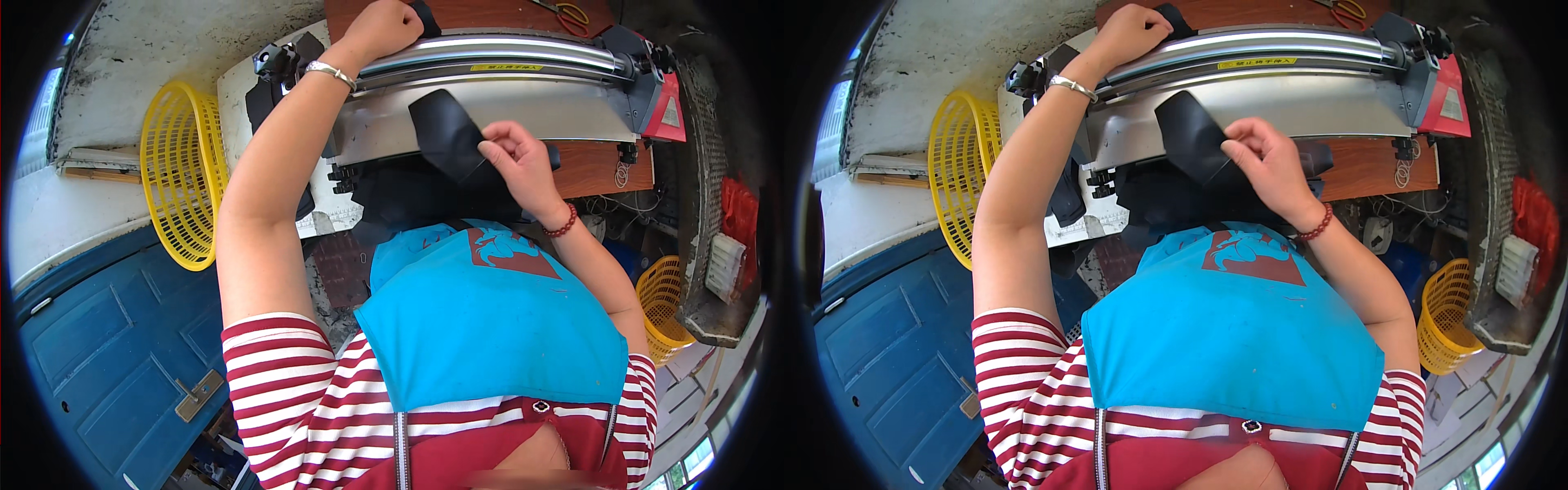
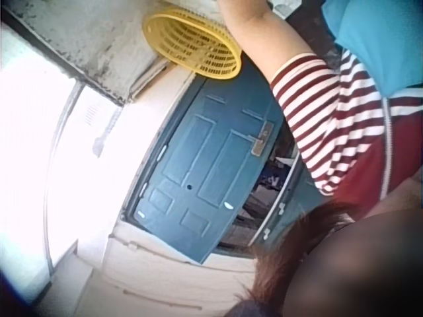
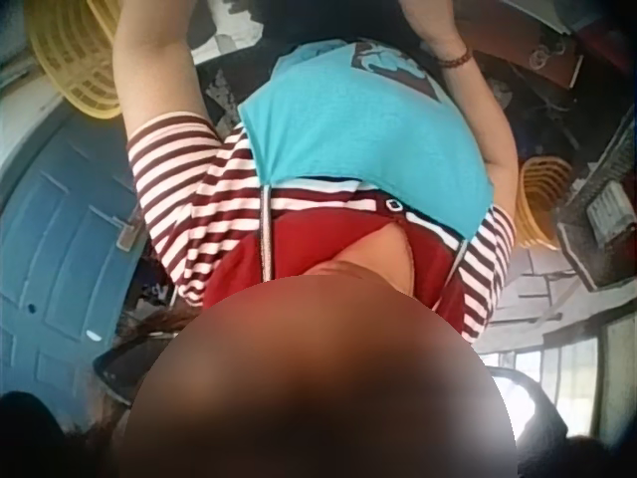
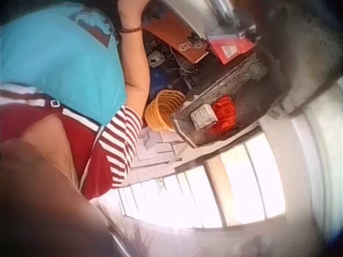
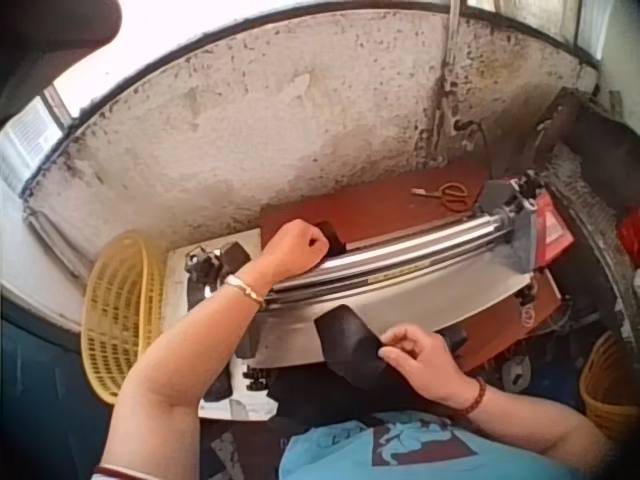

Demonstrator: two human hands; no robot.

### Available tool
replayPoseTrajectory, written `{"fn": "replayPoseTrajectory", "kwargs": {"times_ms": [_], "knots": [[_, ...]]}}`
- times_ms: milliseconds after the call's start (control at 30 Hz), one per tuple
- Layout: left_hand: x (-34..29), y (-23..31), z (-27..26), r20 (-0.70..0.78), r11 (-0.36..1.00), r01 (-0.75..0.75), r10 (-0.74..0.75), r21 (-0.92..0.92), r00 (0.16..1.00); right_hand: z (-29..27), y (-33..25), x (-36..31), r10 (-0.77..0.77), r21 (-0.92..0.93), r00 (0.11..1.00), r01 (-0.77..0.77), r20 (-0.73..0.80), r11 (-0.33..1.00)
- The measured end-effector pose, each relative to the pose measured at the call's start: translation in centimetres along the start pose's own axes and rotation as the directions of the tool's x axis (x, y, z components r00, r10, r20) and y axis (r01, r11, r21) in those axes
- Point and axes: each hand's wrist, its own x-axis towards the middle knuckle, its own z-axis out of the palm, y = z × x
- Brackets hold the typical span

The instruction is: Skiving the edges of leather shoe components using a machine to thin the material for stitching.

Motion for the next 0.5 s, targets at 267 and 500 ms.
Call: {"fn": "replayPoseTrajectory", "kwargs": {"times_ms": [267, 500], "knots": [[0.6, 0.8, 2.0, 0.162, 0.993, 0.114, -0.106, -0.041, 0.981, -2.3, -1.0, 4.8, 0.042, -0.237, 0.982, -0.086, -0.183, 0.968], [4.4, -2.7, 3.6, 0.295, 0.909, 0.37, -0.306, -0.192, 0.905, -3.5, -1.7, 5.7, -0.283, -0.788, 0.958, 0.134, -0.053, 0.601]]}}
